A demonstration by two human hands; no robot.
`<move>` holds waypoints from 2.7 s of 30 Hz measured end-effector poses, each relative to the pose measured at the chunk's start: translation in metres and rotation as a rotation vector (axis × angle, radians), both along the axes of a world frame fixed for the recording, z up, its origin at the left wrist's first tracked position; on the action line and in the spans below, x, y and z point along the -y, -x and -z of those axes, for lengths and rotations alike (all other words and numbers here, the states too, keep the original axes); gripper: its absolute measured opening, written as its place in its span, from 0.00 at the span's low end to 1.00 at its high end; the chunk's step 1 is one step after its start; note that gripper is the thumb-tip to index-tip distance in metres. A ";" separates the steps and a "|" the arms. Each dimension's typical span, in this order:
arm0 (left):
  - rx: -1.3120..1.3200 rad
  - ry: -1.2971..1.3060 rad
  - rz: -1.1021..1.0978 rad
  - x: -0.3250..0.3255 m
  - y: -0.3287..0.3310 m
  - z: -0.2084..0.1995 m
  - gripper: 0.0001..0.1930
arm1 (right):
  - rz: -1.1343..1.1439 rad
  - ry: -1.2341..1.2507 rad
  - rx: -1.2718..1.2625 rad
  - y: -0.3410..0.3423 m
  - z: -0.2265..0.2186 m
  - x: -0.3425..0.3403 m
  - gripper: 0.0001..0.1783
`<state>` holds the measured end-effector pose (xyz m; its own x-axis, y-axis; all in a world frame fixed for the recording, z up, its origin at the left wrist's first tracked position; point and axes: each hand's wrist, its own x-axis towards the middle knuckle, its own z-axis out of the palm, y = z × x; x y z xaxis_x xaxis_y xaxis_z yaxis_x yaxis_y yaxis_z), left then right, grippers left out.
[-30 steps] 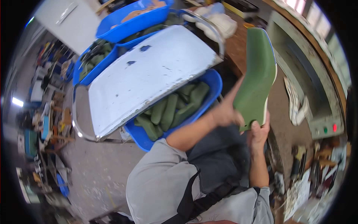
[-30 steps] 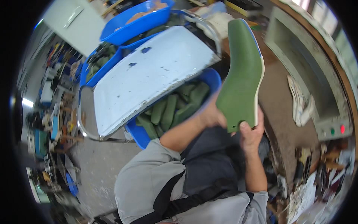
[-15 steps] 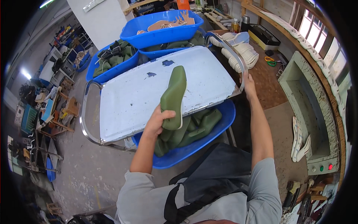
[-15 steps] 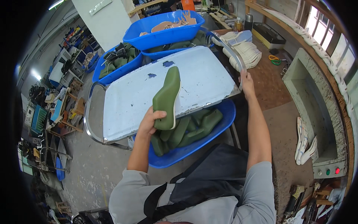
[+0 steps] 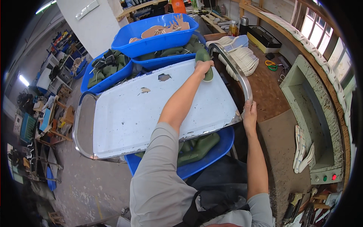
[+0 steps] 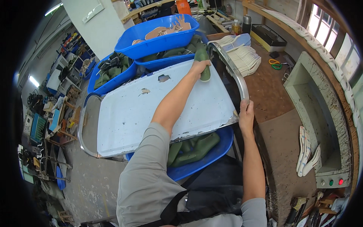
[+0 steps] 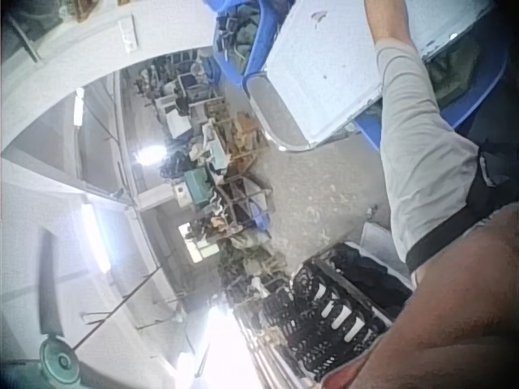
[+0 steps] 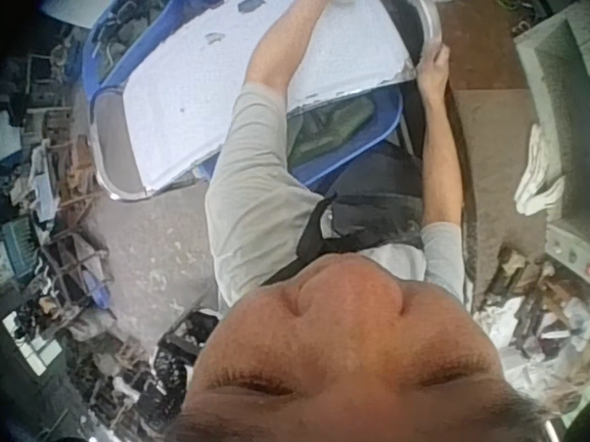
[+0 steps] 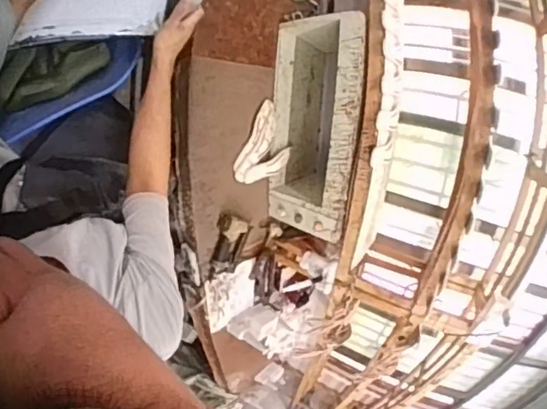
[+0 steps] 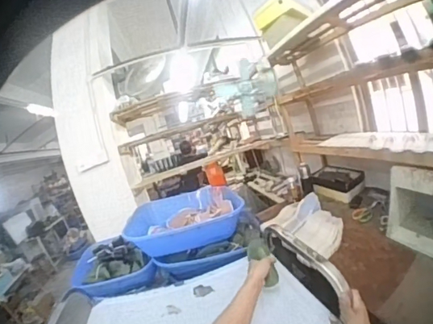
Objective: Manually assemble shoe components using a plastic last, insoles, and a pneumatic stapler.
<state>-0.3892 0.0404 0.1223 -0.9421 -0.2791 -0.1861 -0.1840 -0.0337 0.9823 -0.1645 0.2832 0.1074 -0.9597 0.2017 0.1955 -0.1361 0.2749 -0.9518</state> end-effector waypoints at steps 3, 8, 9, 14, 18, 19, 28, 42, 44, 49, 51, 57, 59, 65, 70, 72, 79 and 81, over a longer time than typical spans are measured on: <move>-0.158 0.097 0.071 -0.019 0.032 0.016 0.29 | 0.027 0.021 -0.107 0.001 0.008 -0.013 0.21; -0.150 1.044 0.285 -0.012 0.019 -0.027 0.33 | -0.020 0.100 -0.051 0.006 -0.016 -0.016 0.17; -0.376 0.860 -0.178 -0.035 0.010 -0.034 0.42 | -0.051 0.133 -0.051 0.011 -0.008 -0.023 0.18; -0.864 0.137 0.287 -0.153 -0.156 -0.137 0.27 | -0.022 -0.325 -0.169 -0.074 0.021 -0.054 0.30; -0.575 0.303 0.940 -0.188 -0.261 -0.111 0.19 | 0.158 -0.381 0.126 -0.167 0.003 -0.122 0.18; -0.409 0.248 1.045 -0.196 -0.294 -0.091 0.20 | 0.176 -0.831 -0.062 -0.187 0.005 -0.161 0.17; -0.430 0.882 0.403 -0.073 -0.395 0.073 0.12 | 0.692 -0.326 0.073 -0.251 0.023 -0.309 0.24; 0.164 0.829 0.483 0.087 -0.426 0.117 0.26 | 0.835 -0.290 -0.175 -0.260 0.080 -0.255 0.18; 0.088 0.862 0.489 0.072 -0.430 0.128 0.24 | 0.820 -0.293 -0.173 -0.259 0.086 -0.258 0.18; -0.024 1.266 0.706 0.042 -0.419 0.168 0.23 | 0.788 -0.258 -0.177 -0.257 0.089 -0.253 0.19; 0.005 1.157 0.597 0.034 -0.417 0.144 0.26 | 0.805 -0.291 -0.094 -0.262 0.088 -0.253 0.20; -0.171 1.333 0.125 0.059 -0.379 0.174 0.34 | 0.755 -0.357 -0.095 -0.255 0.087 -0.261 0.22; -0.081 1.505 0.163 0.045 -0.360 0.180 0.34 | 0.777 -0.528 -0.086 -0.253 0.078 -0.250 0.22; -0.162 1.173 0.241 0.043 -0.403 0.168 0.30 | 0.679 -0.180 -0.117 -0.279 0.096 -0.208 0.19; -0.432 1.062 0.155 0.057 -0.476 0.100 0.27 | 0.131 0.314 0.337 -0.288 0.070 -0.104 0.20; -0.597 0.922 0.275 0.037 -0.487 0.055 0.26 | -0.285 0.590 0.527 -0.282 0.056 -0.066 0.31; -1.348 0.842 1.174 -0.068 -0.513 -0.043 0.22 | -0.680 1.556 0.635 -0.267 0.043 -0.003 0.36; -1.376 0.600 1.042 -0.089 -0.484 -0.054 0.28 | -0.480 1.515 0.491 -0.261 0.032 -0.019 0.29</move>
